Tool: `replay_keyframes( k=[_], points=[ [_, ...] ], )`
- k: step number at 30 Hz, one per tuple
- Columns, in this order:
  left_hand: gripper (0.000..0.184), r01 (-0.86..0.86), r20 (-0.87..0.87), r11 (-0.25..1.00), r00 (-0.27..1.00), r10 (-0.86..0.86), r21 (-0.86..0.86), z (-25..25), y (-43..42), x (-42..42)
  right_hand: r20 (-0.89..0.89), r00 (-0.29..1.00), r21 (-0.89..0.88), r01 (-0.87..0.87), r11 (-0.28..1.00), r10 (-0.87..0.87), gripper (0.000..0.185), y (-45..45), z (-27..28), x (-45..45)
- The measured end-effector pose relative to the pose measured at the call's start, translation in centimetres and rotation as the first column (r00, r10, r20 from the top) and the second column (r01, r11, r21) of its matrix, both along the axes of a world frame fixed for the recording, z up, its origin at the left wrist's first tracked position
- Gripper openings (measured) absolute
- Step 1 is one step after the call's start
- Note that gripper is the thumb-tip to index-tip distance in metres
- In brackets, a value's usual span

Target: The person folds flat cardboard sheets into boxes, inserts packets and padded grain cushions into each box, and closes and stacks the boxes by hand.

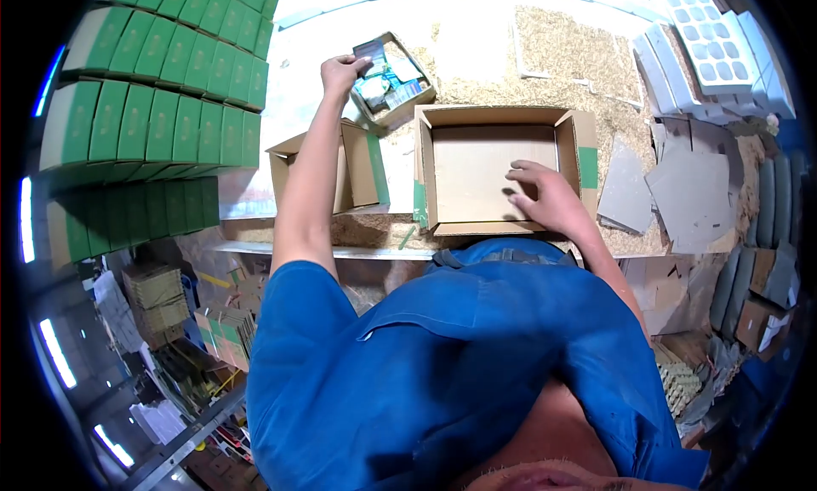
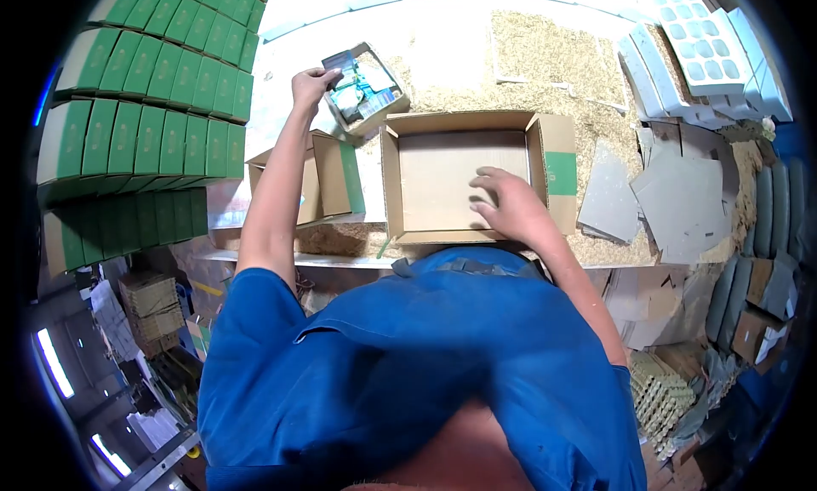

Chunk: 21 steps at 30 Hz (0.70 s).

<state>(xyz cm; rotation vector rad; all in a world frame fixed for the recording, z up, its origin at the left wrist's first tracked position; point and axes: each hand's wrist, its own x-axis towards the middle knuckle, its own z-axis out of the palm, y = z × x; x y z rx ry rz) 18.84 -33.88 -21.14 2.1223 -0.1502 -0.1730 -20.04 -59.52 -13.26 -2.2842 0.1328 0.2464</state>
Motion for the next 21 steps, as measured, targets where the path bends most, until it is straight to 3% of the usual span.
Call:
replay_keyframes(
  k=[2, 4, 6, 8, 10, 11, 12, 14, 20, 21],
  points=[
    [0.020, 0.004, -0.069, 0.985, 0.997, -0.016, -0.172, 3.9, -0.9, -2.9, 0.072, 0.988, 0.268, 0.115, 0.956, -0.139, 0.038, -0.3, 1.4, 0.6],
    [0.021, 0.082, -0.049, 0.969, 0.994, -0.096, -0.231, 7.0, -1.6, -6.6, 0.215, 0.962, 0.260, 0.109, 0.960, -0.167, 0.040, -0.7, 3.7, 2.3],
    [0.018, 0.160, -0.103, 0.915, 0.972, -0.211, -0.370, 9.9, -3.0, -11.8, 0.177, 0.959, 0.336, 0.154, 0.929, -0.223, 0.046, -0.9, 4.7, 4.7],
    [0.016, 0.204, -0.133, 0.915, 0.955, -0.264, -0.349, 12.2, -4.2, -16.7, 0.287, 0.928, 0.376, 0.119, 0.919, -0.237, 0.049, -0.3, 5.0, 6.7],
    [0.013, 0.200, -0.160, 0.901, 0.947, -0.279, -0.386, 12.2, -5.0, -20.1, 0.164, 0.963, 0.548, 0.092, 0.832, -0.214, 0.047, 0.3, 5.6, 8.1],
    [0.013, 0.223, -0.154, 0.906, 0.944, -0.293, -0.359, 12.5, -5.2, -21.7, 0.088, 0.970, 0.701, 0.103, 0.705, -0.228, 0.040, 0.8, 4.9, 8.8],
    [0.014, 0.246, -0.145, 0.911, 0.940, -0.307, -0.332, 12.9, -5.6, -23.0, -0.010, 0.966, 0.673, 0.197, 0.713, -0.258, 0.029, 0.9, 4.8, 8.9],
    [0.024, 0.231, -0.157, 0.872, 0.933, -0.325, -0.431, 13.0, -6.1, -24.9, 0.015, 0.946, 0.654, 0.237, 0.718, -0.325, 0.024, 1.3, 4.0, 8.8],
    [0.023, 0.096, -0.261, 0.827, 0.924, -0.282, -0.554, 10.4, -6.4, -26.9, 0.162, 0.878, 0.625, 0.262, 0.735, -0.451, 0.026, 1.2, 2.5, 7.3],
    [0.021, 0.062, -0.315, 0.821, 0.905, -0.286, -0.567, 9.8, -6.3, -26.8, 0.048, 0.905, 0.612, 0.307, 0.729, -0.422, 0.023, 0.8, 2.7, 7.0]
  ],
)
